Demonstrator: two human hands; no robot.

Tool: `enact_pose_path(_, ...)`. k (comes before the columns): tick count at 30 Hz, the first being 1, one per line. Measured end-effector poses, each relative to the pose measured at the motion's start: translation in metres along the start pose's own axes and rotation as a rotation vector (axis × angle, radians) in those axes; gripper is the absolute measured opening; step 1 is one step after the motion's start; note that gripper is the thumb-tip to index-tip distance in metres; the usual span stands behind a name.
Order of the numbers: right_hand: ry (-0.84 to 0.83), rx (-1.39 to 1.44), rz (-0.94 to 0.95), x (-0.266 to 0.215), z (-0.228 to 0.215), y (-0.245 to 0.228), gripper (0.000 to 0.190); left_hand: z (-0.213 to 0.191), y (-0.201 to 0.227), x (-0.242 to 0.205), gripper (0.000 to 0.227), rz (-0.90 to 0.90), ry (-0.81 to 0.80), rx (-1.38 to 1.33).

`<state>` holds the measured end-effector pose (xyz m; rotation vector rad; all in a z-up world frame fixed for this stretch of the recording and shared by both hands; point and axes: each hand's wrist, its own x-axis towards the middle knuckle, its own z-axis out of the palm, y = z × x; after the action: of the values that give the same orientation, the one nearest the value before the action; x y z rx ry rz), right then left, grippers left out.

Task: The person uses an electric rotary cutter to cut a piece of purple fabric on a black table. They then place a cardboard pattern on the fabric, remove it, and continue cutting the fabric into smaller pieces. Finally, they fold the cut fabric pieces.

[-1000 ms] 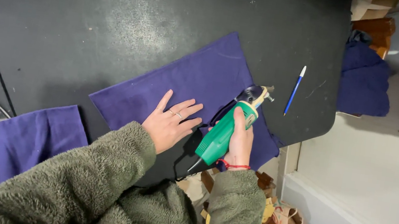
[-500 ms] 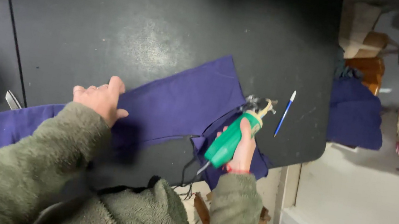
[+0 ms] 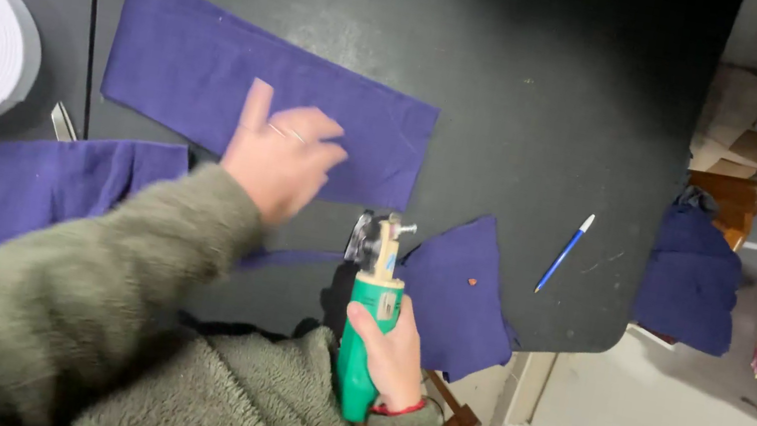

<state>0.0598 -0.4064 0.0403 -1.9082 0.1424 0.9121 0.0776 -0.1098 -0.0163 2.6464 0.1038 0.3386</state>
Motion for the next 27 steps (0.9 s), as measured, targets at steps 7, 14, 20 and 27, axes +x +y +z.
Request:
enact_pose_path(7, 0.118, 0.101, 0.114, 0.02, 0.012, -0.035, 0.04, 0.058, 0.039, -0.025, 0.036, 0.126, -0.013, -0.126)
enact_pose_path(14, 0.105, 0.134, 0.127, 0.032, 0.011, -0.04, 0.038, 0.048, 0.036, -0.023, 0.033, 0.144, -0.041, -0.172)
enact_pose_path(20, 0.099, 0.133, 0.133, 0.042, 0.009, -0.05, 0.036, 0.049, 0.033, -0.024, 0.029, 0.144, -0.036, -0.19)
enact_pose_path(27, 0.079, 0.132, 0.12, 0.057, 0.004, -0.055, 0.036, 0.049, 0.035, -0.025, 0.029, 0.142, -0.056, -0.188)
